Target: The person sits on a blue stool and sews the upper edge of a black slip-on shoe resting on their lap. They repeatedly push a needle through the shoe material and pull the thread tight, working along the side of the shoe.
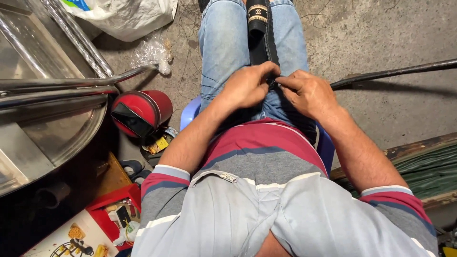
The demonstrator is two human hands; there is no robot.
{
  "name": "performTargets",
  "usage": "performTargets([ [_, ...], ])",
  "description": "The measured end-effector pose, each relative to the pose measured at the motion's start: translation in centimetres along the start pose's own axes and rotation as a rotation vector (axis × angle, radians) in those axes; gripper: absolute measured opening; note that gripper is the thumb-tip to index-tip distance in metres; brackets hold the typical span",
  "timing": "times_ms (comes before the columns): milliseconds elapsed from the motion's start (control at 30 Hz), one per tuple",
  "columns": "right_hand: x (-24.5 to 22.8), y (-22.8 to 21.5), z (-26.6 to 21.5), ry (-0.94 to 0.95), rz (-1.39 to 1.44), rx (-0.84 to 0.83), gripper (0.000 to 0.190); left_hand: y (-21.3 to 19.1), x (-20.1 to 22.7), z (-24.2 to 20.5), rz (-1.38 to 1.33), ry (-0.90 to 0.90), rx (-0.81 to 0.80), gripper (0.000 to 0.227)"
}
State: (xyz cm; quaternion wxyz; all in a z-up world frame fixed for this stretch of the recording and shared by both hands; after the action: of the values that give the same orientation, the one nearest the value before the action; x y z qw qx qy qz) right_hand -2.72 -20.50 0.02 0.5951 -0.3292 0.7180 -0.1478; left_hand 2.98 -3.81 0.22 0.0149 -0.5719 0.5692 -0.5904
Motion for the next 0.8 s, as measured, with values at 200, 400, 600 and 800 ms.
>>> performTargets([
  [200,-0.8,-8.0,-1.3,0.202,-0.474,-0.266,0.049,2.7,-1.9,1.5,-0.682,-0.276,-0.157,0.035],
  [400,0.8,-1.7,0.4,0.131,0.240,-0.029,0.020,1.6,-3.1,0.0,-0.453,-0.005,0.031,0.038],
  [600,3.8,-0.6,0.8,0.131,0.833,0.174,0.017,1.3,-2.1,-2.8,-0.006,-0.040,0.131,0.069],
  [800,2.9,-0.2,0.2,0.041,0.468,0.008,0.018,1.3,-2.1,-3.0,0.008,-0.093,0.085,0.063],
])
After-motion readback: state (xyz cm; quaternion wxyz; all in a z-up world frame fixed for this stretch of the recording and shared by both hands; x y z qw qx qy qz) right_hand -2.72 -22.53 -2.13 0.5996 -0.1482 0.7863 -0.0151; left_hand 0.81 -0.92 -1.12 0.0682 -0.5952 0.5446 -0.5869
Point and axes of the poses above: each hand's wrist, its own z-axis towards the middle knuckle, its own y-axis out of the palm, x = y × z, the point moved 5 cm from there along z, towards the middle knuckle, and after that the axes turned 15 degrees about z, right-handed, at the moved point
